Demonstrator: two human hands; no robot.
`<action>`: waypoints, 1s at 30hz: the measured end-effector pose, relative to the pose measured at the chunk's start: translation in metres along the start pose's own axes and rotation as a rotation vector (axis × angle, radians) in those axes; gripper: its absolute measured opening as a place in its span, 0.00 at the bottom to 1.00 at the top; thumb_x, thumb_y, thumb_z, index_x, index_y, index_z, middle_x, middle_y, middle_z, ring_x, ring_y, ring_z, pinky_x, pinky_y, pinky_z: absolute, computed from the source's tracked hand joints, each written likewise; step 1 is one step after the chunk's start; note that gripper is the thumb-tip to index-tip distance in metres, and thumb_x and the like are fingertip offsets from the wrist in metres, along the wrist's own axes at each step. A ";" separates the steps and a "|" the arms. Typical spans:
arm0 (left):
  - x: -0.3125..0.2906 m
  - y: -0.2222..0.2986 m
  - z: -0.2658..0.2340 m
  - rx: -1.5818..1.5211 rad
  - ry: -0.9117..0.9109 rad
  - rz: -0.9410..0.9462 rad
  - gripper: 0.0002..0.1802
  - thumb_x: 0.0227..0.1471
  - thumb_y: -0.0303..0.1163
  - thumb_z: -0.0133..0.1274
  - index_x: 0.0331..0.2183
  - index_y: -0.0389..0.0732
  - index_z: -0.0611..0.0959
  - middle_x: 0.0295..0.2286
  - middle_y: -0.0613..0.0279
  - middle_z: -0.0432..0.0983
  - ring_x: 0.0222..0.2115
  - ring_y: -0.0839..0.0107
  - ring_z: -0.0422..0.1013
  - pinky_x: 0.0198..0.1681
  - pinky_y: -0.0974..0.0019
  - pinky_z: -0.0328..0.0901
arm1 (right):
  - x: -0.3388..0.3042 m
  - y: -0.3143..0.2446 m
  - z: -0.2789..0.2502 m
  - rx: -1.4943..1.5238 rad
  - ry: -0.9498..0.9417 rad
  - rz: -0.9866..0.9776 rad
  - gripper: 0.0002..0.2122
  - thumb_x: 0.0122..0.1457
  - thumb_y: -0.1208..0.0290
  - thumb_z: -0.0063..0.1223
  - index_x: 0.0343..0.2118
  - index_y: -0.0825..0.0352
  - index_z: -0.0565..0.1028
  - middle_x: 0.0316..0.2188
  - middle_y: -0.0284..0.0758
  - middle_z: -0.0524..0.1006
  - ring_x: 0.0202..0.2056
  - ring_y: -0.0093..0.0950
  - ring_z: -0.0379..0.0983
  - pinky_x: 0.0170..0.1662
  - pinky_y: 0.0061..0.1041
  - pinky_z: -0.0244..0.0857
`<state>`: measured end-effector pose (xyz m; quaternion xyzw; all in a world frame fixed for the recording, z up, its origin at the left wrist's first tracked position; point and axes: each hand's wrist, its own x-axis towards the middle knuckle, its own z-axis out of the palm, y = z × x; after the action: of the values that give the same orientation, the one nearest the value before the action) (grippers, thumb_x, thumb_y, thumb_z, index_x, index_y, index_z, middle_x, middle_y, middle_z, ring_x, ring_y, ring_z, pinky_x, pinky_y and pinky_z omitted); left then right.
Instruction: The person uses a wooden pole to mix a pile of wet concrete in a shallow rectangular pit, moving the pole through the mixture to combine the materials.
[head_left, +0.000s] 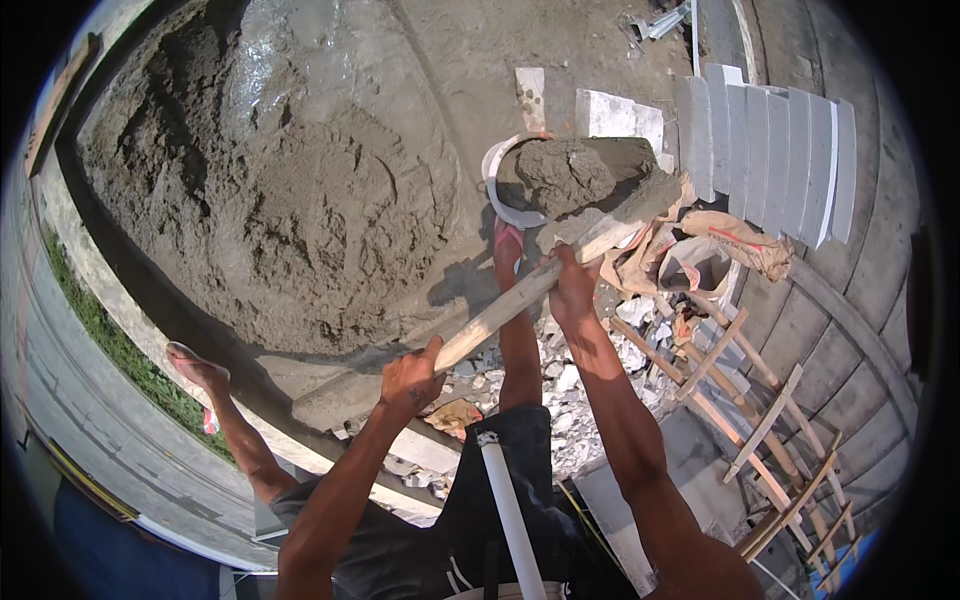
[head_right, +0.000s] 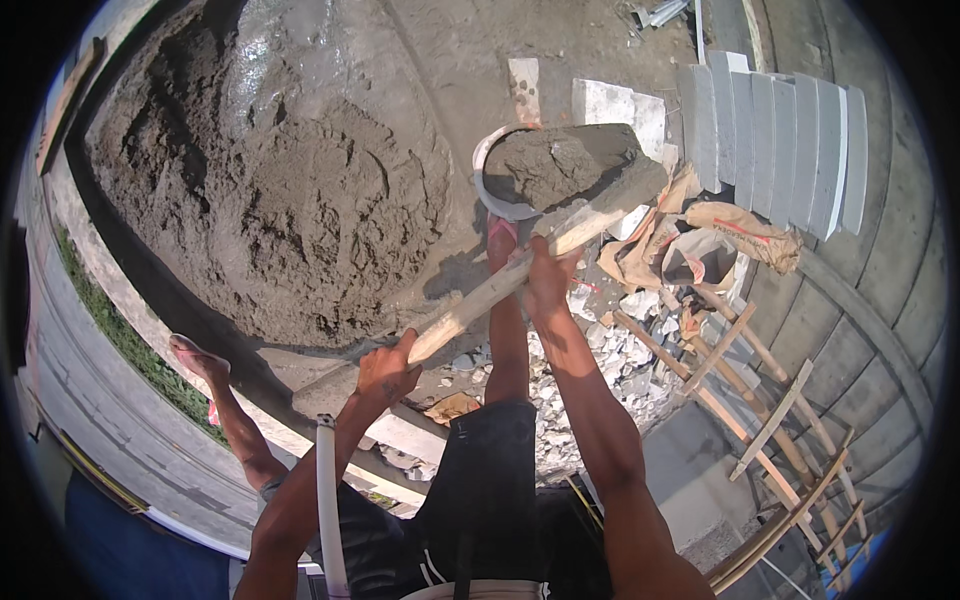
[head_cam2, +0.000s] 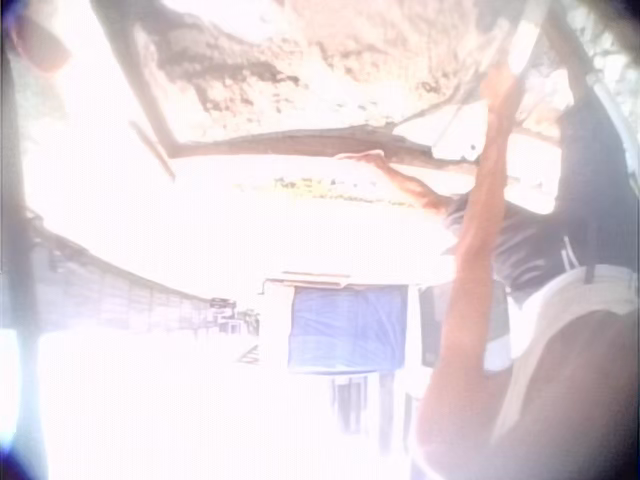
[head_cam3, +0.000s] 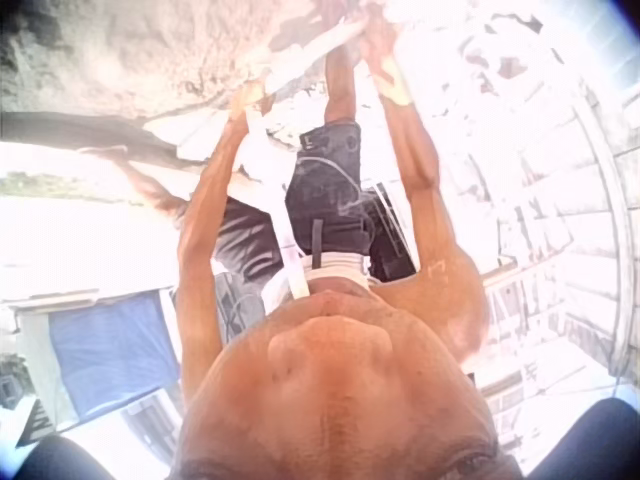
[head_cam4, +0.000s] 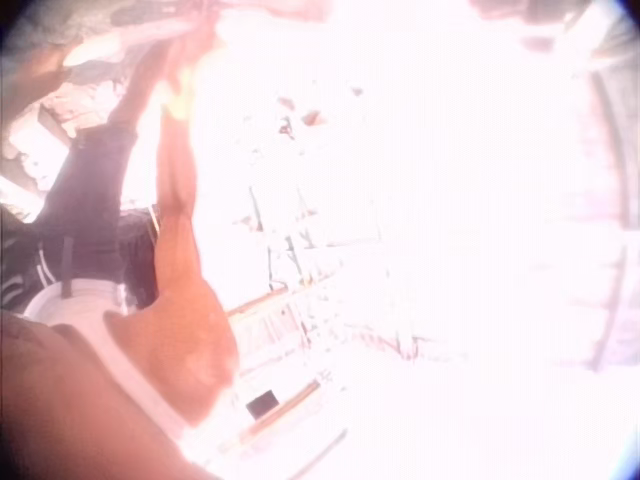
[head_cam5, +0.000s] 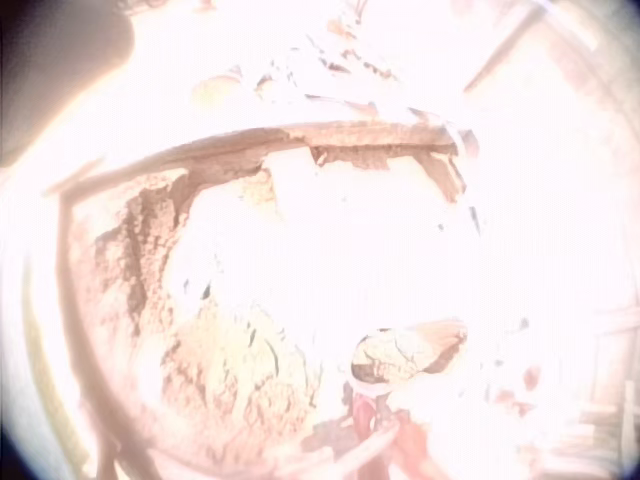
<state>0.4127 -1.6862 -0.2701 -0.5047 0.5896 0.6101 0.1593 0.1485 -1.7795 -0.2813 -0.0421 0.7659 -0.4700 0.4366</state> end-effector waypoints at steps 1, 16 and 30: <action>0.008 -0.005 -0.001 -0.004 -0.005 0.000 0.29 0.46 0.37 0.61 0.50 0.47 0.70 0.28 0.45 0.80 0.34 0.43 0.77 0.37 0.45 0.70 | 0.001 0.002 -0.002 -0.005 0.004 0.002 0.21 0.56 0.81 0.52 0.50 0.60 0.60 0.33 0.37 0.70 0.27 0.30 0.72 0.31 0.33 0.71; 0.057 -0.015 0.028 -0.004 0.006 -0.113 0.24 0.44 0.32 0.61 0.44 0.43 0.71 0.30 0.44 0.80 0.34 0.42 0.76 0.38 0.44 0.69 | 0.089 0.095 -0.010 0.023 0.022 0.153 0.27 0.54 0.82 0.51 0.56 0.63 0.54 0.41 0.39 0.69 0.29 0.30 0.73 0.29 0.32 0.72; 0.092 -0.010 0.035 -0.096 0.107 0.054 0.21 0.45 0.32 0.60 0.42 0.43 0.73 0.26 0.42 0.79 0.31 0.42 0.76 0.34 0.46 0.70 | 0.123 0.067 -0.018 -0.131 0.177 0.017 0.34 0.53 0.82 0.51 0.62 0.67 0.48 0.41 0.43 0.70 0.34 0.29 0.73 0.31 0.30 0.70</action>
<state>0.3652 -1.6898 -0.3566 -0.5277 0.5808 0.6137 0.0868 0.0832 -1.7884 -0.4065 -0.0222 0.8309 -0.4173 0.3675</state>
